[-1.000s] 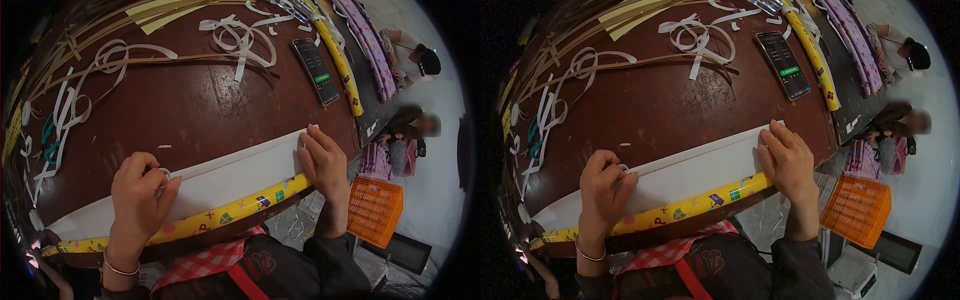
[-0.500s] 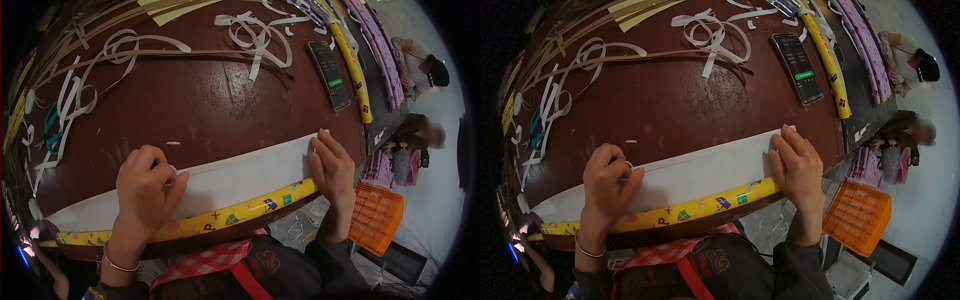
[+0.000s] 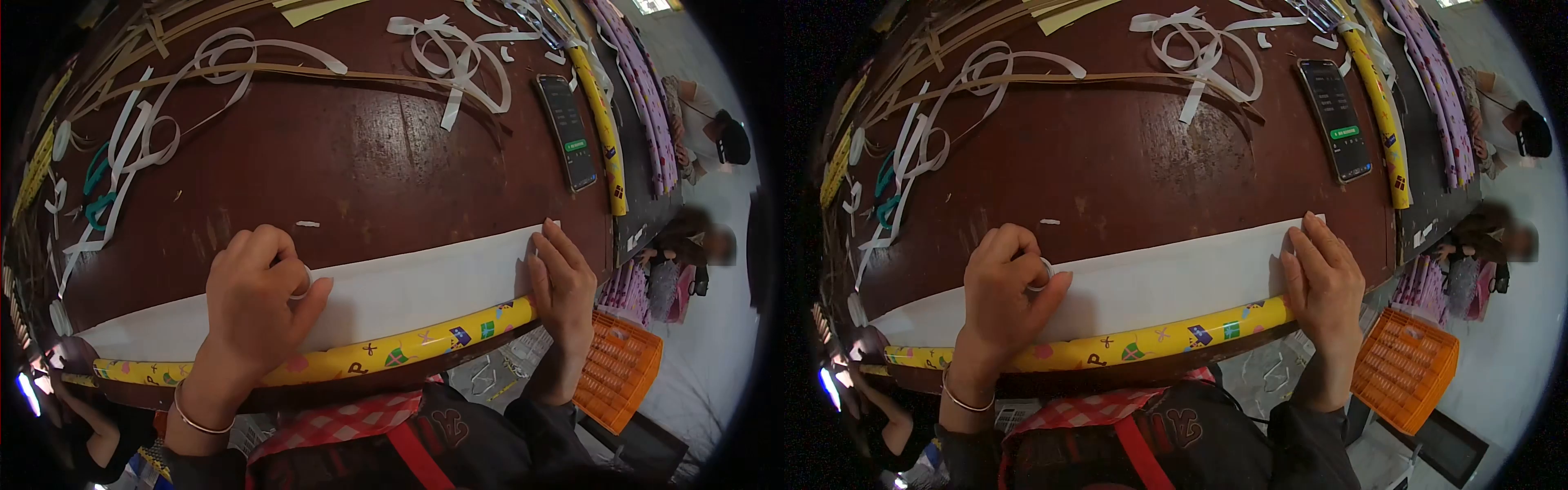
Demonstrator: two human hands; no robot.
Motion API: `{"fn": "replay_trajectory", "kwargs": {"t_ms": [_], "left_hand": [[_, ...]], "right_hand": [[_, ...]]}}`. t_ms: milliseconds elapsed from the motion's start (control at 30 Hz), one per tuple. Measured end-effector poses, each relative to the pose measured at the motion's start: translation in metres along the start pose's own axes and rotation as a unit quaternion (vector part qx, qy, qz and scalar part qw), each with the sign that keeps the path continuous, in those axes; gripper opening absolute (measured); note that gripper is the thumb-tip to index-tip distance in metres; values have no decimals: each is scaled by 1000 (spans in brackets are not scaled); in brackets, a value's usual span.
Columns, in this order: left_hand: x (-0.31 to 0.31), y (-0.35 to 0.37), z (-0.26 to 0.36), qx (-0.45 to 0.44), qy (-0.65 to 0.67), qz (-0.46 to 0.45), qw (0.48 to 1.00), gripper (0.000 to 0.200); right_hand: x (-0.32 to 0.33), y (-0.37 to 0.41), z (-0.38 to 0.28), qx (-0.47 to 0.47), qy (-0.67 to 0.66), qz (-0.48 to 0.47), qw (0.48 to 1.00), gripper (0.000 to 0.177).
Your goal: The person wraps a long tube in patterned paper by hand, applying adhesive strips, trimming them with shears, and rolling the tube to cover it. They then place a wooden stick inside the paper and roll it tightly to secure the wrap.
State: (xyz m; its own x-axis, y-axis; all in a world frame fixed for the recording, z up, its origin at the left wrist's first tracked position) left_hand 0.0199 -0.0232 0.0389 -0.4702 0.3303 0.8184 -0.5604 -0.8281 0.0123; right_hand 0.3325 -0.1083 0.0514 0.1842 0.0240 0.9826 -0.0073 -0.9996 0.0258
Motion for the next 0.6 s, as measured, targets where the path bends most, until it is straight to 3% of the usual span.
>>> {"fn": "replay_trajectory", "kwargs": {"t_ms": [600], "left_hand": [[4, 2, -2, -13, -25, 7, 1000, 33]], "right_hand": [[-2, 1, 3, -3, 0, -4, 1000, 26]]}}
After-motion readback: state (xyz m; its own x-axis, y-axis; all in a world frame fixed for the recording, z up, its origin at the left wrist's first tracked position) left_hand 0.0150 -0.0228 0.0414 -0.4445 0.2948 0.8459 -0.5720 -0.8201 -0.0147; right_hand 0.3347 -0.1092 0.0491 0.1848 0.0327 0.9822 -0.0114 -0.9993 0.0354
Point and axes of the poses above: each hand's wrist, its own y-axis away from the middle knuckle, its own x-axis out of the back of the hand, z = x × y, the point moved 7 cm from there along -y, towards the middle knuckle, and after that the axes turned 7 degrees about -z, right-handed, at the moved point
